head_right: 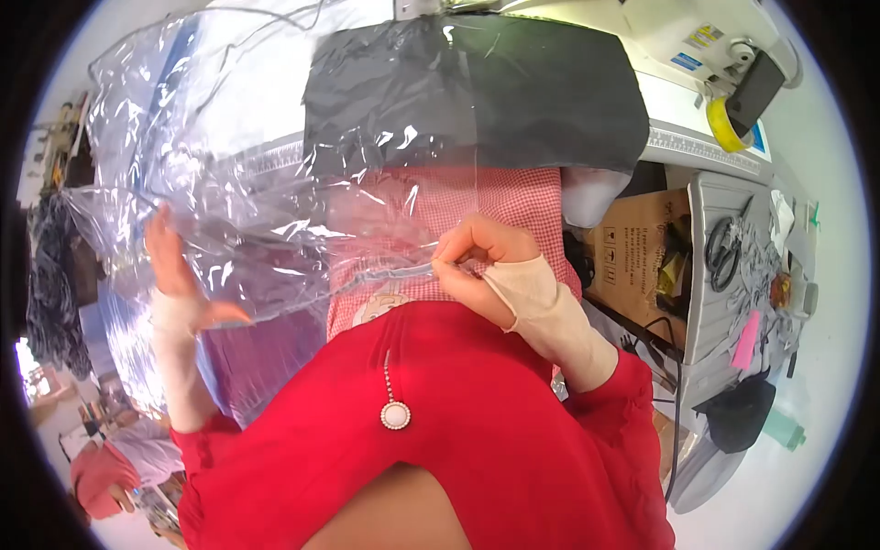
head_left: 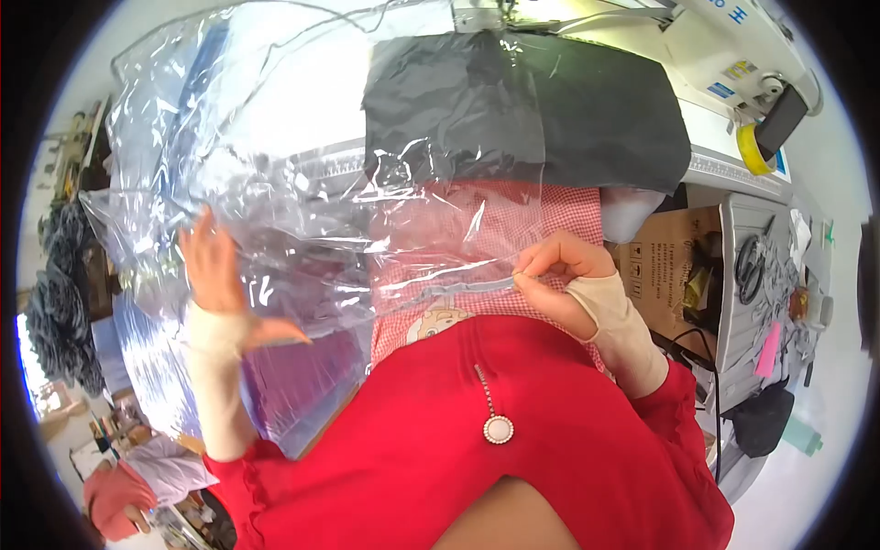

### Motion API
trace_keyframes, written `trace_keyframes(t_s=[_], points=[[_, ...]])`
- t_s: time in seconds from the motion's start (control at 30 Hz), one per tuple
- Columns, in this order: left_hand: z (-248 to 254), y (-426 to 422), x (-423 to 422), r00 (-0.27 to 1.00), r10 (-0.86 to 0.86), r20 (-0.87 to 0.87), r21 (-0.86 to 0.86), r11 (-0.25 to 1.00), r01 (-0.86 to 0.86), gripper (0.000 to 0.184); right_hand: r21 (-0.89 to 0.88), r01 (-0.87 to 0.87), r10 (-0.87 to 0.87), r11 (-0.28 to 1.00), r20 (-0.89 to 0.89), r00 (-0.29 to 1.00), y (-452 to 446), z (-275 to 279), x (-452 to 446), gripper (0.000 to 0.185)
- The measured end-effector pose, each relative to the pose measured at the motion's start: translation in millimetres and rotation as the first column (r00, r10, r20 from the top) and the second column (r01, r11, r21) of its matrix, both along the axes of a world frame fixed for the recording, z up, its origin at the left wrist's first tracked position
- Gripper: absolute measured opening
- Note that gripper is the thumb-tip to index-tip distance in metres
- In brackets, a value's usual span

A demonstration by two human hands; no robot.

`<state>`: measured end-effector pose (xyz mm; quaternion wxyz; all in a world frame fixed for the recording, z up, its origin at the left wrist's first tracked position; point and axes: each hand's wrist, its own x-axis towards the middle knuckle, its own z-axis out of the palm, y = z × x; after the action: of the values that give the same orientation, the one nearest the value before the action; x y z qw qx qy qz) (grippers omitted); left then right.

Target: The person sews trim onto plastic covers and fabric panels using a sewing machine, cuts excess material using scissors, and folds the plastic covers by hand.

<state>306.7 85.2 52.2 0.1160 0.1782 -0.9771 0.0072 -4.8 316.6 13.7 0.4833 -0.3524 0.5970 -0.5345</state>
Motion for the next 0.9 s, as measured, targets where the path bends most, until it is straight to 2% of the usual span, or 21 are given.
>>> trace_keyframes(t_s=[0.03,0.1,0.17,0.2,0.23,0.27,0.3,0.33,0.43,0.47,0.5,0.67,0.73,0.8,0.9], points=[[-16.8,14.4,3.9,0.997,0.001,0.078,-0.039,0.999,0.002,0.135,-0.028,-0.006,0.006,1.0,0.003,1.0,0.4,-1.6,0.3,0.012],[-47.5,42.8,11.3,0.985,0.082,0.152,-0.037,0.996,-0.077,0.105,-0.066,-0.055,0.056,0.996,0.02,0.998,0.9,1.0,-1.2,0.015],[-88.4,39.8,22.7,0.996,0.086,-0.014,-0.374,0.923,-0.086,0.064,-0.096,-0.058,0.058,0.994,0.002,0.998,-1.4,6.1,-0.2,0.018],[-96.7,43.7,22.7,0.986,0.12,-0.119,-0.387,0.909,-0.157,0.038,-0.125,-0.065,0.064,0.99,-0.012,0.998,-2.1,7.5,1.2,0.021],[-96.3,40.2,27.1,0.983,0.153,-0.1,-0.313,0.933,-0.177,0.035,-0.128,-0.071,0.069,0.989,-0.016,0.997,-2.6,8.3,2.7,0.021],[-92.9,33.8,30.3,0.98,0.183,-0.083,-0.24,0.95,-0.198,0.032,-0.158,-0.083,0.064,0.984,-0.118,0.991,-3.6,9.5,3.5,0.025],[-82.9,27.0,28.9,0.937,0.224,-0.267,-0.062,0.967,-0.249,0.031,-0.186,-0.096,0.053,0.978,-0.219,0.974,-4.1,11.1,3.4,0.029],[-74.0,23.1,28.5,0.839,0.347,-0.419,0.107,0.937,-0.334,0.034,-0.122,-0.103,0.072,0.987,-0.234,0.97,-2.2,11.3,1.9,0.034],[-23.7,10.8,7.8,0.745,0.249,-0.619,-0.053,0.933,-0.355,0.041,-0.062,-0.171,0.146,0.983,-0.291,0.945,5.5,7.3,-1.4,0.027],[8.9,14.9,-13.8,0.912,0.027,-0.409,-0.509,0.823,-0.253,0.039,-0.037,-0.28,0.234,0.959,-0.452,0.861,4.5,11.7,-4.4,0.02],[11.7,17.9,-18.3,0.882,0.032,-0.471,-0.491,0.821,-0.292,0.035,-0.093,-0.302,0.223,0.949,-0.479,0.849,5.2,10.0,-3.7,0.018],[3.7,29.0,-18.3,0.917,0.057,-0.394,-0.493,0.829,-0.263,0.032,-0.243,-0.425,0.271,0.872,-0.484,0.832,16.1,2.7,-8.0,0.011],[-5.1,34.9,-12.9,0.924,0.101,-0.369,-0.486,0.826,-0.284,0.032,-0.197,-0.474,0.316,0.858,-0.525,0.791,18.9,2.6,-14.4,0.014],[-11.1,39.6,-10.2,0.918,0.136,-0.373,-0.461,0.831,-0.31,0.035,-0.324,-0.527,0.204,0.786,-0.668,0.715,17.2,6.1,-19.7,0.02],[-10.9,42.1,-14.8,0.924,0.161,-0.347,-0.45,0.836,-0.315,0.035,-0.284,-0.576,0.275,0.766,-0.666,0.694,19.9,8.8,-24.0,0.026]])
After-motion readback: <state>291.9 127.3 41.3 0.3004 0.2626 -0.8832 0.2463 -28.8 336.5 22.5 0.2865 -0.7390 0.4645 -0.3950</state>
